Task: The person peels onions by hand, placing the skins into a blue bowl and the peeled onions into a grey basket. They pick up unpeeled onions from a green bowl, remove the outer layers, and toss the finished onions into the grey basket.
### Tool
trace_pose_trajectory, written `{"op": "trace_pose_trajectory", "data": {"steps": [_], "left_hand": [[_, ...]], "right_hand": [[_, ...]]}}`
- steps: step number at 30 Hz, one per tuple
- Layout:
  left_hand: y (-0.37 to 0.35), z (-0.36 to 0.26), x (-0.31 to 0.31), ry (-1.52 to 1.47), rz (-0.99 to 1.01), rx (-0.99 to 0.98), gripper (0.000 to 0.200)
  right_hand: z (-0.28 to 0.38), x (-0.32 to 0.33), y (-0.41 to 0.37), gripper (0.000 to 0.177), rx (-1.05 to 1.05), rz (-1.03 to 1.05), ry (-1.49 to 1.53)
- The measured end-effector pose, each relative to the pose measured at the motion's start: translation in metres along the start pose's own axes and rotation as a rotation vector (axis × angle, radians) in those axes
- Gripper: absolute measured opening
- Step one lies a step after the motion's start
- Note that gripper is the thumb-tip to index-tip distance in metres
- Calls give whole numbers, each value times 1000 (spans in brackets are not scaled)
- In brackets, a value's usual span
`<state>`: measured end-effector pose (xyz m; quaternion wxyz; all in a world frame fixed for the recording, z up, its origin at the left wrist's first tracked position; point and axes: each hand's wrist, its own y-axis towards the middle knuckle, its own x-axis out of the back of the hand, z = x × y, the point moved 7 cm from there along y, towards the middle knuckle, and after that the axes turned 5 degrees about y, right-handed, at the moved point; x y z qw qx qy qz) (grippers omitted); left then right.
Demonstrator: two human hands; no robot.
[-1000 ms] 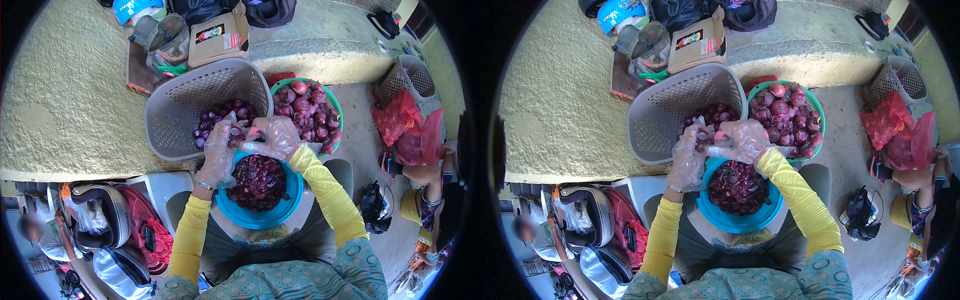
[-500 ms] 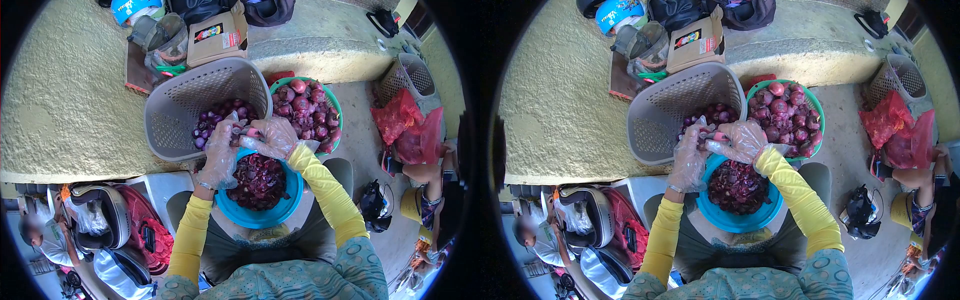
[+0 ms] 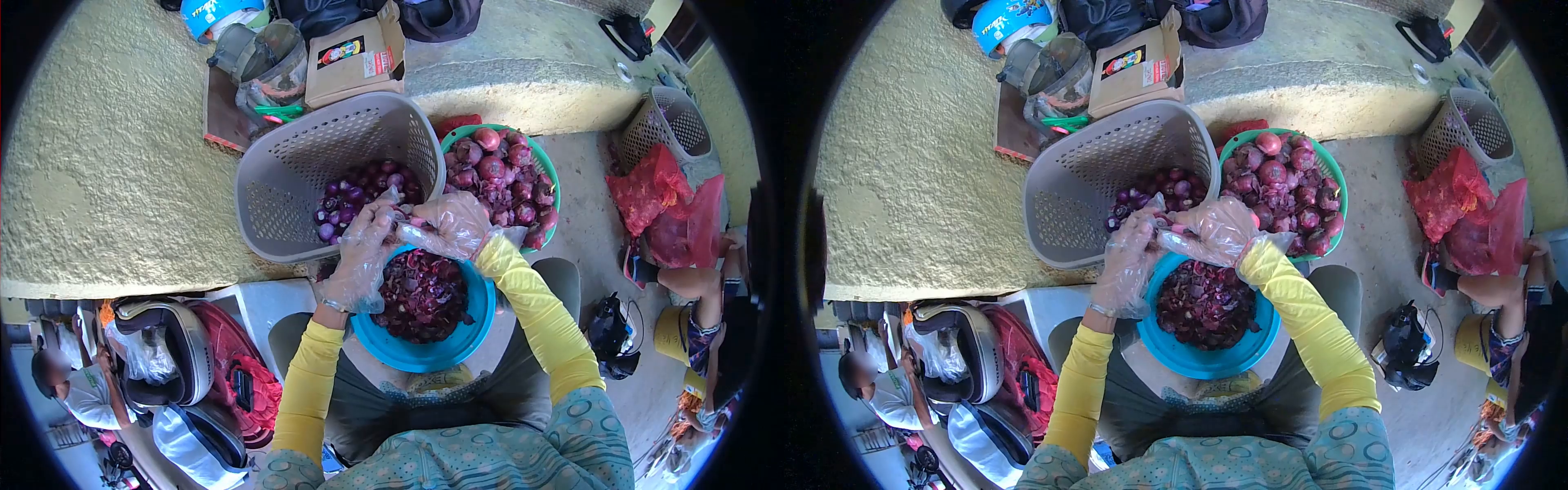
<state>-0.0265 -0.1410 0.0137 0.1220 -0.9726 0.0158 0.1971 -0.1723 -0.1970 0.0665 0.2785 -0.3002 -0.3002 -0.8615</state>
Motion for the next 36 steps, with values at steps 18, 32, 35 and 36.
{"op": "trace_pose_trajectory", "data": {"steps": [18,32,35,36], "left_hand": [[-15,6,-2,-406,149,175,40],[-18,-16,-13,-389,120,90,53],[-17,-17,-11,-317,87,48,53],[-17,-17,-10,-317,86,48,53]], "right_hand": [[2,3,-4,39,-68,80,87],[2,12,-3,38,-70,26,198],[7,5,-5,42,43,122,166],[9,8,-5,46,2,113,182]]}}
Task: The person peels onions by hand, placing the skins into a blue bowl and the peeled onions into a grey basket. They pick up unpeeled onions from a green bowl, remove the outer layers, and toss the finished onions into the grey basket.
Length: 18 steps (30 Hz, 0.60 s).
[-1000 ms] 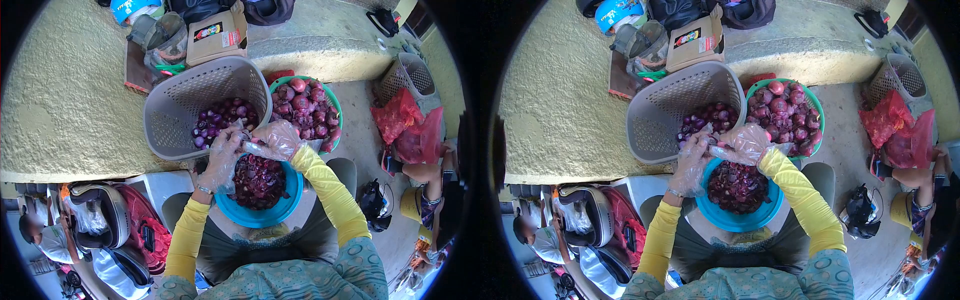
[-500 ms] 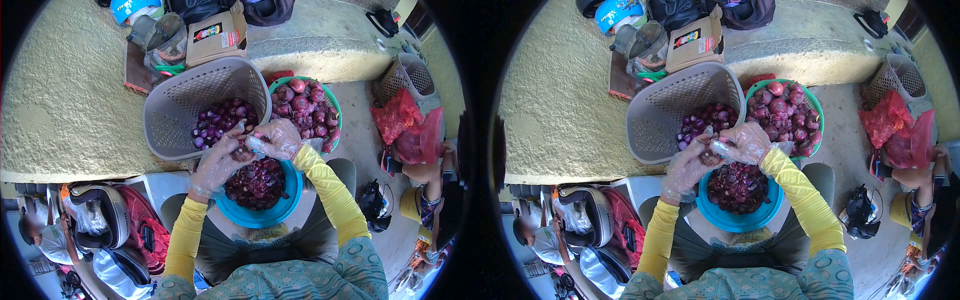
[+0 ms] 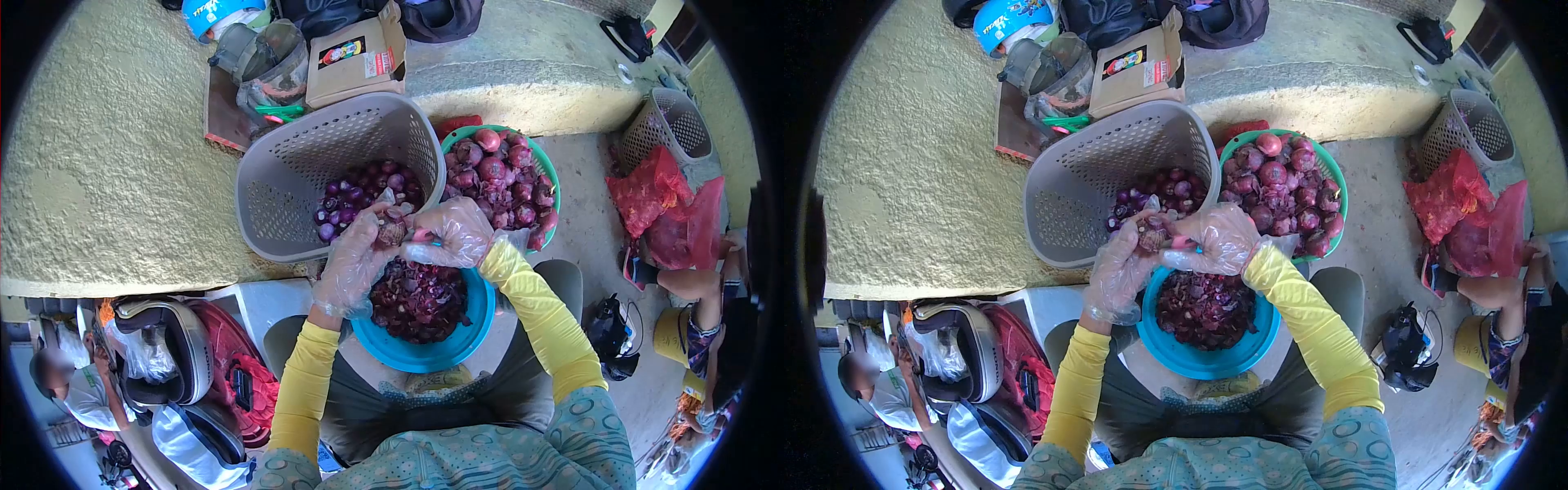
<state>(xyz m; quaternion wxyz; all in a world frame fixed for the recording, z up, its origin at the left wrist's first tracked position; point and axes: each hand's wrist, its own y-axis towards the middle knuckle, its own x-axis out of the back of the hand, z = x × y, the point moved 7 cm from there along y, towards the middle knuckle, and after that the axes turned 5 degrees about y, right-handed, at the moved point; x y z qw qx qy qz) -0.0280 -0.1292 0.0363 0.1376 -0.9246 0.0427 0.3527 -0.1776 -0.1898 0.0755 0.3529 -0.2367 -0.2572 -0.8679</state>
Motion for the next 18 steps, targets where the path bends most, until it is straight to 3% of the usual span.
{"op": "trace_pose_trajectory", "data": {"steps": [4,8,10,18], "left_hand": [[5,1,6,32,59,-49,52],[6,7,9,53,69,-48,50],[8,11,12,51,52,-42,50],[7,7,7,129,34,-60,55]], "right_hand": [[-2,10,1,46,-101,-151,-16],[-11,3,1,46,-166,-159,-4],[-11,0,2,56,-142,-148,-34],[-15,-3,0,48,-162,-119,11]]}}
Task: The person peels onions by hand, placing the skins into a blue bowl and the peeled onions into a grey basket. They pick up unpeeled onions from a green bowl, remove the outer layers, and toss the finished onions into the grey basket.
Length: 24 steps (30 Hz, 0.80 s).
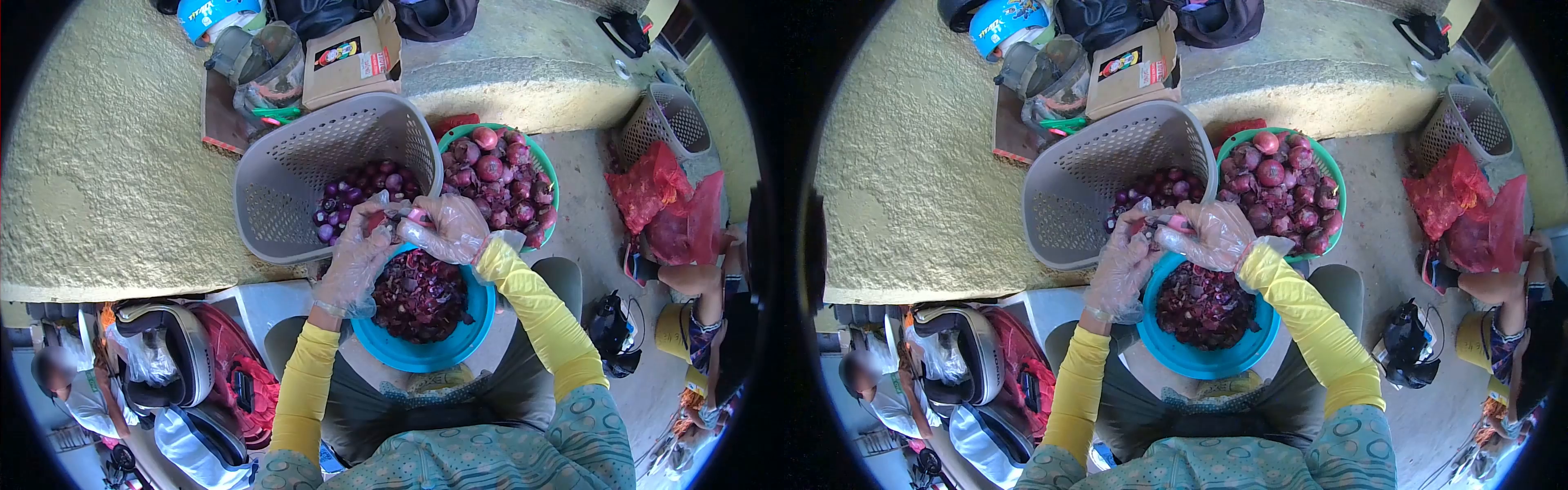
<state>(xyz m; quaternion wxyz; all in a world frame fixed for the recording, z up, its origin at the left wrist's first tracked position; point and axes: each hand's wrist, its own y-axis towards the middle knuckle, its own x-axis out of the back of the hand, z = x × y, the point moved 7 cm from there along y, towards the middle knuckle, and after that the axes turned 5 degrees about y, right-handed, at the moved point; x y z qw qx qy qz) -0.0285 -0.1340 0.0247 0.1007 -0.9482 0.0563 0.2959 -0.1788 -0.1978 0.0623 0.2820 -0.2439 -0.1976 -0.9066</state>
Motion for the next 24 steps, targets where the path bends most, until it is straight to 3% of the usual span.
{"op": "trace_pose_trajectory", "data": {"steps": [6,8,11,14,17,24], "left_hand": [[1,-4,-7,45,44,-2,55],[2,-3,-2,223,44,-65,53],[1,-5,-5,260,65,-83,47],[3,-1,-3,44,-25,27,41],[-6,-15,-16,123,-20,-1,52],[-6,-7,-3,73,-68,45,49]], "right_hand": [[5,1,0,45,-3,18,61],[3,-2,-1,44,-22,38,66],[1,-4,-1,42,1,54,95],[6,-2,0,41,-33,89,110],[4,-1,-1,46,19,13,127],[9,-3,-2,41,103,31,-64]]}}
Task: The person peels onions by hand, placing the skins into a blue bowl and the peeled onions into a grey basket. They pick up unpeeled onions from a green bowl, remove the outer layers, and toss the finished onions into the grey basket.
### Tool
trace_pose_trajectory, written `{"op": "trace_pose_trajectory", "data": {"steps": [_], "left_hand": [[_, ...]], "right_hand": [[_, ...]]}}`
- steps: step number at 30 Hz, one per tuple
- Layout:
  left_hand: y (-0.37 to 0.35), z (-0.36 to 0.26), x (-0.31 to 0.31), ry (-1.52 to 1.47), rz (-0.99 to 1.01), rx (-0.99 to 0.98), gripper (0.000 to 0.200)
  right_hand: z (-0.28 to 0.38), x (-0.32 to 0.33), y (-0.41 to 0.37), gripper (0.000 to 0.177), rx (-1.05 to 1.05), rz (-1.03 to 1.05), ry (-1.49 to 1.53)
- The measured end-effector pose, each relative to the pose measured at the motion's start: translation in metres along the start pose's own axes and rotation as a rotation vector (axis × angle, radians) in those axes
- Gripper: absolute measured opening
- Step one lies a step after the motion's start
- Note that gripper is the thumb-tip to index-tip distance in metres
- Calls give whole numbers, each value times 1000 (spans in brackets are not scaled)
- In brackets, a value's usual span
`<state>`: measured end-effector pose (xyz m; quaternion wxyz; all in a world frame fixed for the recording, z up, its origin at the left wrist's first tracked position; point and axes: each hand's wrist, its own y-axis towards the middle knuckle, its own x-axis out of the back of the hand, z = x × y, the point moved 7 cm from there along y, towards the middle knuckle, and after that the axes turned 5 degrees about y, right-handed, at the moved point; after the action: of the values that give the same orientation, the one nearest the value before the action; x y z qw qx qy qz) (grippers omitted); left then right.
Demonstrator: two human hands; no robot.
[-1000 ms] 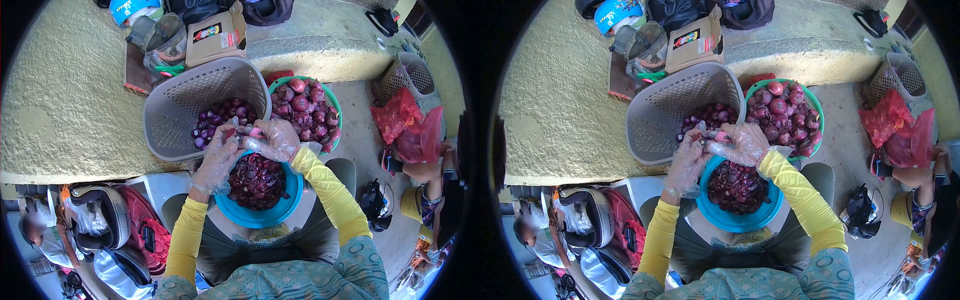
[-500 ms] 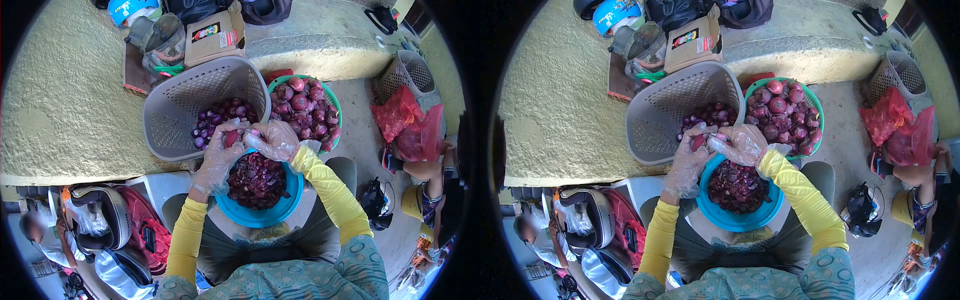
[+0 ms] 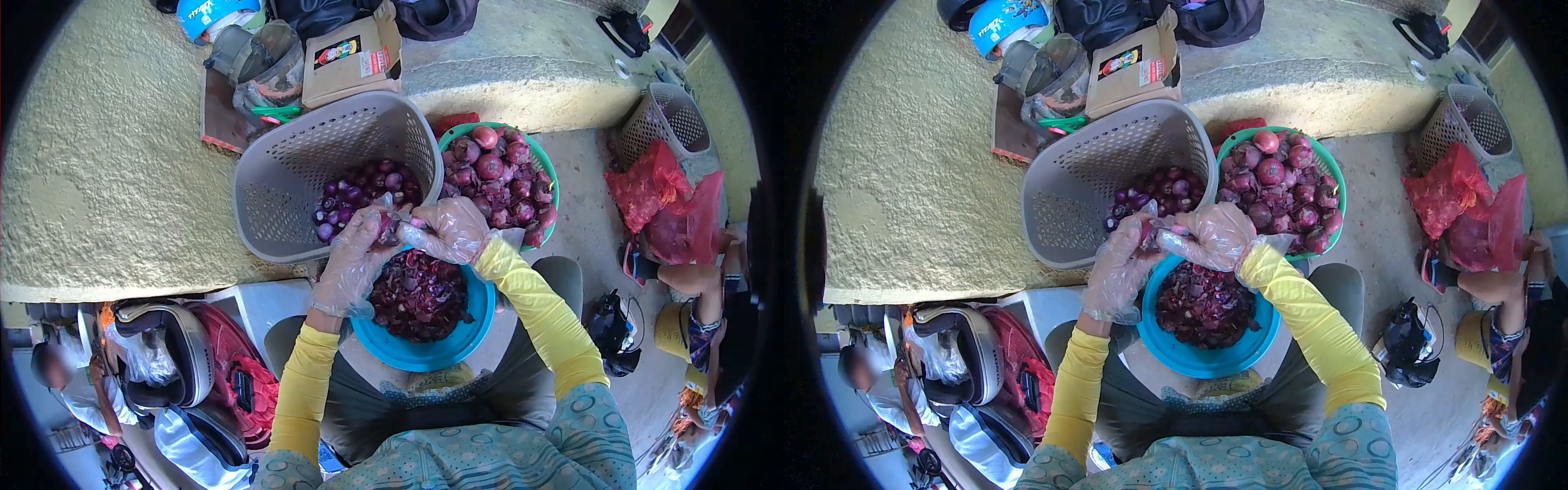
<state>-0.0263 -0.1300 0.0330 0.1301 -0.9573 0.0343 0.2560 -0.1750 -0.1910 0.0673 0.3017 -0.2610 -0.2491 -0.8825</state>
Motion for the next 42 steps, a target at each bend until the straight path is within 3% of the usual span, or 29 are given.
{"op": "trace_pose_trajectory", "data": {"steps": [8,12,16,18,25,29,32,38,42], "left_hand": [[7,16,20,-30,-100,-32,40],[8,12,17,-50,-111,-42,38],[4,2,10,-85,-80,-34,42],[3,-2,3,-106,-57,-31,44],[2,1,4,-22,-33,21,51],[2,4,6,-12,35,37,48],[4,-3,1,58,32,-55,47],[7,6,7,39,82,-38,45],[4,1,1,39,-7,-39,51]], "right_hand": [[11,-16,-4,37,86,82,-27],[9,-20,-4,46,37,181,-118],[11,-3,0,53,123,58,-40],[10,10,0,60,113,-138,-128],[-5,1,2,66,-34,-106,-47],[-4,8,1,66,-90,-73,3],[4,14,1,63,14,-144,14],[3,1,1,60,37,-49,-50],[5,-1,2,53,47,-43,58]]}}
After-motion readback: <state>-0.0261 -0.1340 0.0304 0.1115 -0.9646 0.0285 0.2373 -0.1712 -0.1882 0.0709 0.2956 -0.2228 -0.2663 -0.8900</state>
